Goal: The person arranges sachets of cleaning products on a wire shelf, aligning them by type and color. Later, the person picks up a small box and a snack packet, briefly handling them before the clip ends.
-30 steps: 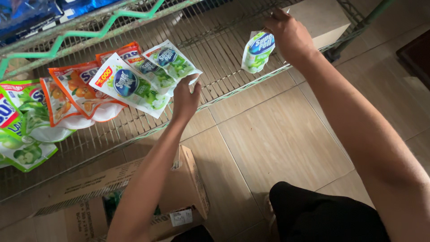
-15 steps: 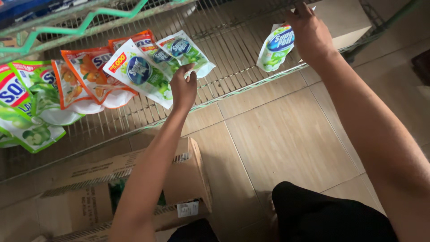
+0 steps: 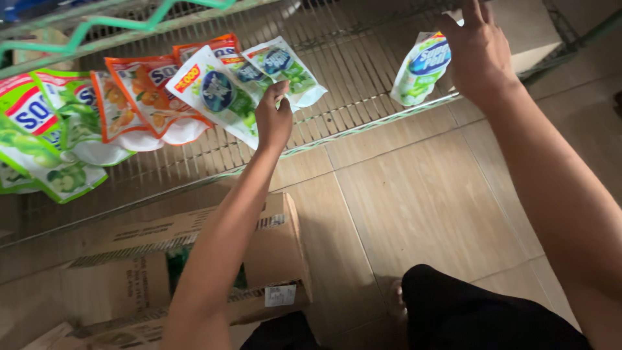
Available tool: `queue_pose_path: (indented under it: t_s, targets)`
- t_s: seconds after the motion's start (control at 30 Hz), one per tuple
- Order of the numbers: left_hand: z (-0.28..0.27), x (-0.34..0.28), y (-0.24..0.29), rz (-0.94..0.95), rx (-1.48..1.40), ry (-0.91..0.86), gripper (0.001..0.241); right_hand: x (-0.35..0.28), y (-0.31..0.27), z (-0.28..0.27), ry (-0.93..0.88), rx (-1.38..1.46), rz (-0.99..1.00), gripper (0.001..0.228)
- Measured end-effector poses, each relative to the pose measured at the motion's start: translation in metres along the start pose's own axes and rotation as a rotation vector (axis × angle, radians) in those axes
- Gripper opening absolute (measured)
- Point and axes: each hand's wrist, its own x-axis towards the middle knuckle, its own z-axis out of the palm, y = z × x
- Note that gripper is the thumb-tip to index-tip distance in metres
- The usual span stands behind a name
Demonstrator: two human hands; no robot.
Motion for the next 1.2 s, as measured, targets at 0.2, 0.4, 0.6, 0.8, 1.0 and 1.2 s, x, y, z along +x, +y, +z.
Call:
queue_pose_path:
  t_s: [0.2,0.4,0.6,0.8,1.0,1.2]
  targets:
    - [-0.006,0.001,-0.016,-0.128,-0.190,0.039,0.039,0.023,-0.092,0.086,-0.212,0.548,0.272,0.032]
    - [-0.016,0.000,-0.024,-0.313,-0.489,-0.002,0.025,0.033,-0.162,0.168,-0.182,0.313,-0.177,0.051]
    - [-0.044,-0.011,-0.017,-0.335,-0.356,-0.090,0.030,0.039,-0.157,0.186,-0.017,0.186,-0.300,0.034]
    - [-0.044,-0.009,-0.003,-0.866,-0.663,-0.121,0.042,0.020,-0.154,0.118,0.085,0.331,-0.327,0.035]
    - [-0.020,-0.003,0.000,-0.835,-0.644,-0.233,0.037,-0.031,-0.165,0.046,0.008,0.428,-0.479,0.044]
    - [-0.004,-0.017,0.025,-0.440,-0.288,-0.205,0.027,-0.037,-0.145,0.020,-0.331,0.647,-0.274,0.036]
